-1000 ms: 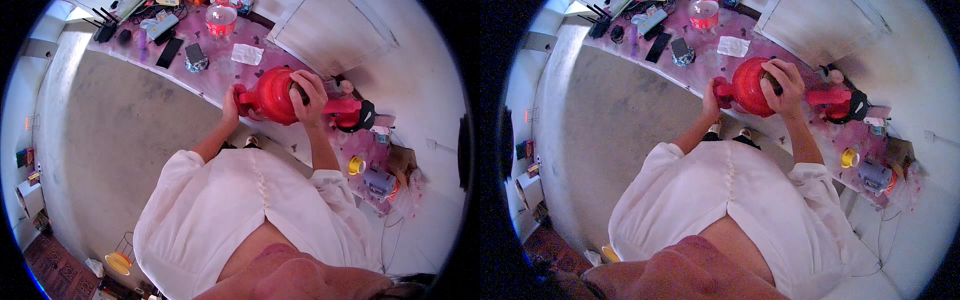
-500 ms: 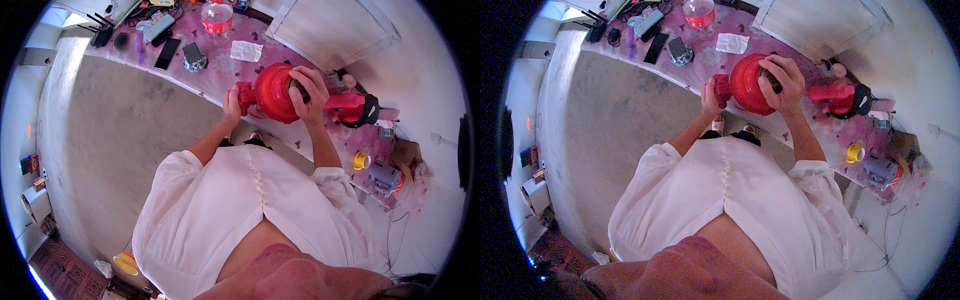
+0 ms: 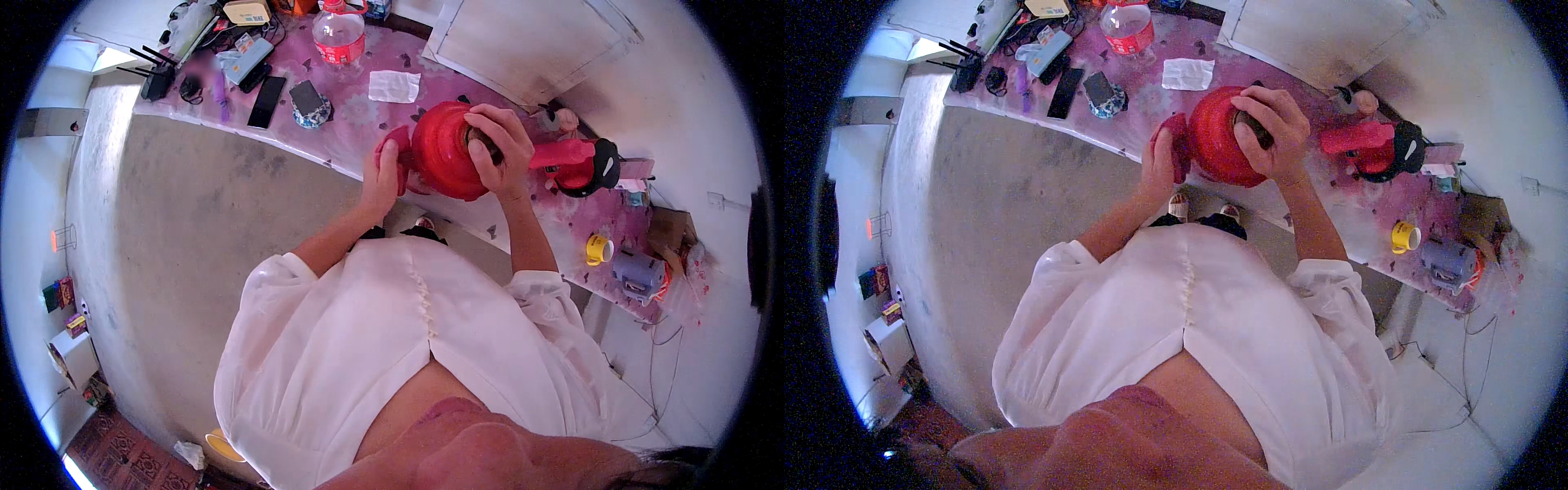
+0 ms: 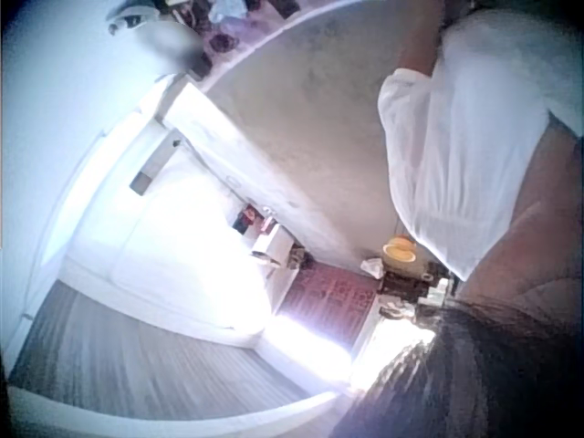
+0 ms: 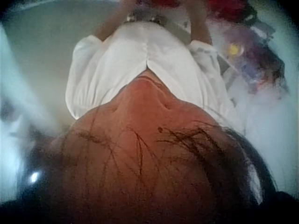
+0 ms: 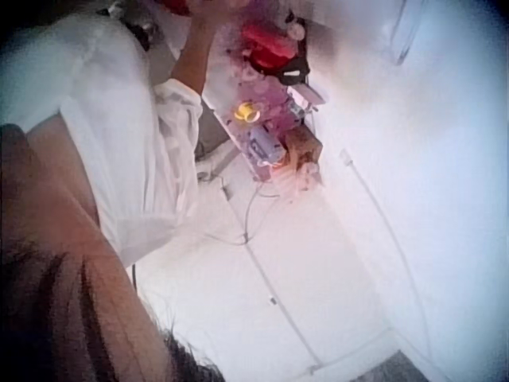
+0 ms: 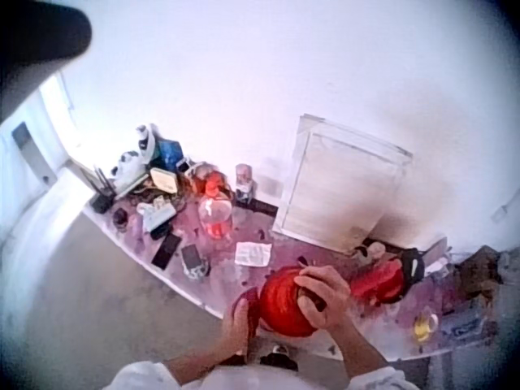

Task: The person wipes the exterior and rim of a red thermos using a pink cloth, then handles a yellow mug and a mobile phone on a workbench.

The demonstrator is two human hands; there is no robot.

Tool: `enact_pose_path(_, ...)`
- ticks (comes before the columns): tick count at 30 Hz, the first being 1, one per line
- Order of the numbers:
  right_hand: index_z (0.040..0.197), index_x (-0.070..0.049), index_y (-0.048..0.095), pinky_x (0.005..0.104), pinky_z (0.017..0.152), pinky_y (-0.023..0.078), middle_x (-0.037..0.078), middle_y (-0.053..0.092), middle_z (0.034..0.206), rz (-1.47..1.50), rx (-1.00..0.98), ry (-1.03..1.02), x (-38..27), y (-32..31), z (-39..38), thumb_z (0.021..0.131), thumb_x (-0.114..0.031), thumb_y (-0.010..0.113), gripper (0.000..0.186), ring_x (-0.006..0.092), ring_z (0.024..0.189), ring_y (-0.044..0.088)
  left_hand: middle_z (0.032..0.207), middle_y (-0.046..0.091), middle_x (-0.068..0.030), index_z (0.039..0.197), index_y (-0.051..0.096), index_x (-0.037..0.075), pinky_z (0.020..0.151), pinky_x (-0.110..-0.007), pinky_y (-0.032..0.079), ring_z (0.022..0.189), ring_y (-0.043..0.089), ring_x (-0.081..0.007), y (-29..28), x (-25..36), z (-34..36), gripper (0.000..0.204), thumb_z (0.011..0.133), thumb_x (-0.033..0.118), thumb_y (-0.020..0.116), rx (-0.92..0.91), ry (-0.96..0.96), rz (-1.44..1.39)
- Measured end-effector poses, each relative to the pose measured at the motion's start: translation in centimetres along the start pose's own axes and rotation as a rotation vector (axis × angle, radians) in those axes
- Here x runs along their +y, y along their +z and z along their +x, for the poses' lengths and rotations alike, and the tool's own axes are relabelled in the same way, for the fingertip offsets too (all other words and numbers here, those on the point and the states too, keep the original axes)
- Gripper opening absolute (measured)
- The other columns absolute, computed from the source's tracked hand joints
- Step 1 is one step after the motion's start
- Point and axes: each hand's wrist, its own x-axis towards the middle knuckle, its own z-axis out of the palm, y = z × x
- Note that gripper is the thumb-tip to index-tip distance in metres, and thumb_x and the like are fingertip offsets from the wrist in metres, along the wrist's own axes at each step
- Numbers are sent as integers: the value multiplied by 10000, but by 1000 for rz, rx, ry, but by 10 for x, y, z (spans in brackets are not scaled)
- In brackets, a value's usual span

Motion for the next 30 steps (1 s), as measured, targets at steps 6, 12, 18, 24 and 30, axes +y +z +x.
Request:
enact_pose_path(6,1040,-33,735,394,801,553,150,698,1042,-1,5,5,-1,2,-1,785,-121,688,273,310,900,676,855,717,-59,1157,673,14,617,-307,534,668,658,-167,-26,-51,7,515,1084,416,359,-66,-188,-193)
enact_pose_path(12,1035,-31,736,390,807,552,153,700,1051,-17,3,9,-2,0,0,786,-113,683,267,307,911,679,935,724,-76,1176,668,18,668,-292,554,758,684,-154,-24,-60,17,518,1078,430,370,-71,-291,-248)
enact_pose_path(18,1044,-29,736,386,824,550,149,702,1060,-14,20,13,-1,0,-3,798,-111,681,265,301,920,681,933,710,-83,1193,633,43,551,-301,516,659,656,-166,3,0,4,540,1058,499,376,45,-74,-70)
enact_pose_path(24,1044,-27,738,387,835,550,151,703,1060,4,14,22,-4,3,-1,794,-110,683,269,299,922,681,940,711,-55,1136,680,12,646,-269,512,778,655,-110,-24,-51,9,479,1075,401,407,-93,-148,-275)
enact_pose_path(30,1042,-26,737,392,834,552,153,703,1062,-18,5,23,-3,-1,-1,789,-90,675,268,303,929,683,914,718,-64,1116,689,13,633,-250,516,741,663,-112,-24,-32,14,496,1075,410,394,-98,-386,-268)
